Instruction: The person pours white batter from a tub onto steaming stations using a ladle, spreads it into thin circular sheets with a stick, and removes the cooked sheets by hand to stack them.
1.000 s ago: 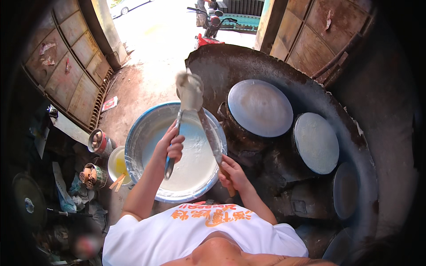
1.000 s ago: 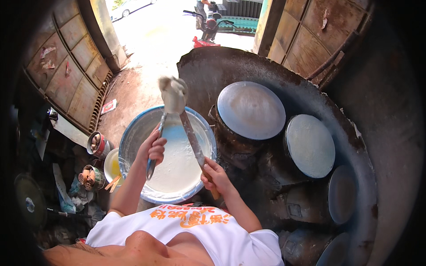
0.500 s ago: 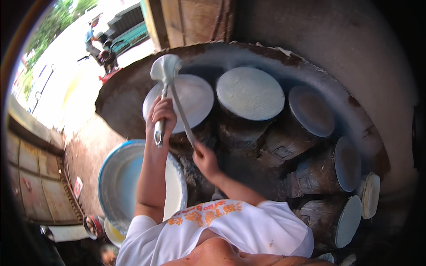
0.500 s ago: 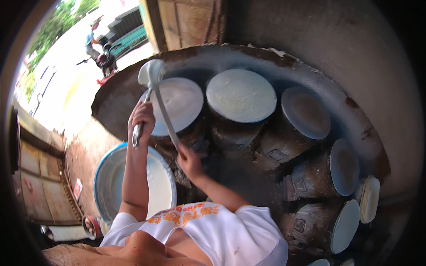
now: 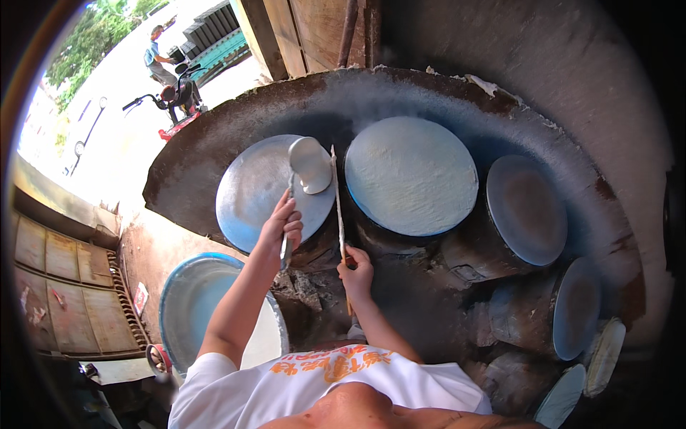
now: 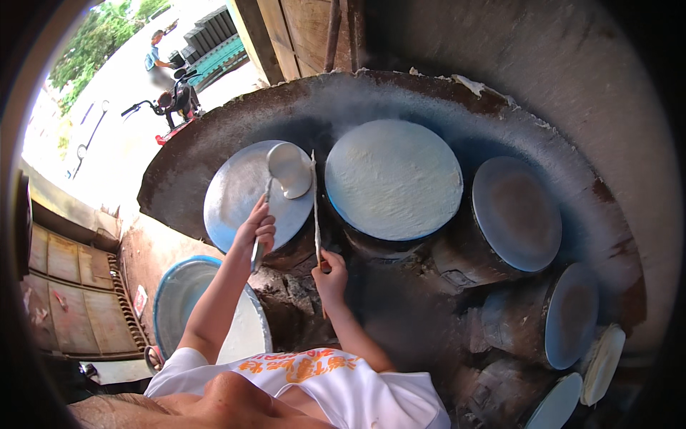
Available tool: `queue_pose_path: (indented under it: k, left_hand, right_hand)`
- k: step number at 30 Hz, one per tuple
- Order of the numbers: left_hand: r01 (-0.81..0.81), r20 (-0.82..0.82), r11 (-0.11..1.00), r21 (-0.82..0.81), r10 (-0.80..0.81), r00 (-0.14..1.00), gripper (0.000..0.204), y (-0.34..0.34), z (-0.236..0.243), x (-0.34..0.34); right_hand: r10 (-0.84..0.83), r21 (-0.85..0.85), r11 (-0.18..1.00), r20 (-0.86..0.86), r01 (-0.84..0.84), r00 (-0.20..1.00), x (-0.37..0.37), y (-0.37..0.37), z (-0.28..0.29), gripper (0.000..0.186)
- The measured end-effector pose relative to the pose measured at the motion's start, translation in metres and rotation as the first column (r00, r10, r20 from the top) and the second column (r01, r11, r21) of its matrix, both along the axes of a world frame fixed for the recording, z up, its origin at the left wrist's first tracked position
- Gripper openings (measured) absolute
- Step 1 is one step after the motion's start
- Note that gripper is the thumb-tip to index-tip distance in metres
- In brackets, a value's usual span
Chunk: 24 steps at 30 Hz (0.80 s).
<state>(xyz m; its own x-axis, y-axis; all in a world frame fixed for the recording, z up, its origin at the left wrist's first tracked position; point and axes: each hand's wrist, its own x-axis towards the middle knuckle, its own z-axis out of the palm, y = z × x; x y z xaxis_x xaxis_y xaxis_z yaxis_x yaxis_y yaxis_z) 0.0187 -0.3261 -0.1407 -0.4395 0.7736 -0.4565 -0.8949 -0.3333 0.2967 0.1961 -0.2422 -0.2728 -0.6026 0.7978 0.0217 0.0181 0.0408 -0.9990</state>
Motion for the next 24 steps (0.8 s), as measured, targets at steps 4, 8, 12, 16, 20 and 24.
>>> queue_pose_path:
  k: [4, 8, 12, 16, 20, 24]
  left_hand:
    - [-0.060, -0.185, 0.967, -0.248, 0.013, 0.983, 0.047, 0.022, -0.013, -0.034]
    - [-0.086, -0.365, 0.952, -0.295, -0.029, 0.931, 0.052, 0.010, -0.007, -0.069]
    - [-0.070, -0.426, 0.952, -0.299, -0.067, 0.902, 0.055, 0.007, -0.016, -0.087]
    - [-0.141, -0.495, 0.929, -0.343, -0.051, 0.867, 0.059, -0.020, -0.026, -0.120]
    - [-0.130, -0.575, 0.901, -0.415, -0.149, 0.805, 0.062, -0.023, -0.019, -0.116]
    - [-0.177, -0.605, 0.904, -0.390, -0.107, 0.789, 0.062, -0.027, -0.028, -0.118]
  right_hand:
    - [-0.063, 0.429, 0.903, 0.067, 0.028, 0.996, -0.048, 0.000, 0.019, 0.043]
    - [-0.093, 0.634, 0.765, 0.279, -0.110, 0.956, -0.034, 0.023, 0.053, 0.041]
    - [0.012, 0.626, 0.751, 0.306, -0.211, 0.952, -0.049, 0.009, 0.055, 0.033]
    - [-0.050, 0.712, 0.663, 0.350, -0.231, 0.935, -0.099, 0.027, 0.079, 0.027]
    - [-0.022, 0.687, 0.710, 0.241, -0.155, 0.970, -0.069, 0.009, 0.047, 0.032]
    - [0.022, 0.693, 0.683, 0.300, -0.233, 0.954, -0.135, 0.017, 0.044, 0.033]
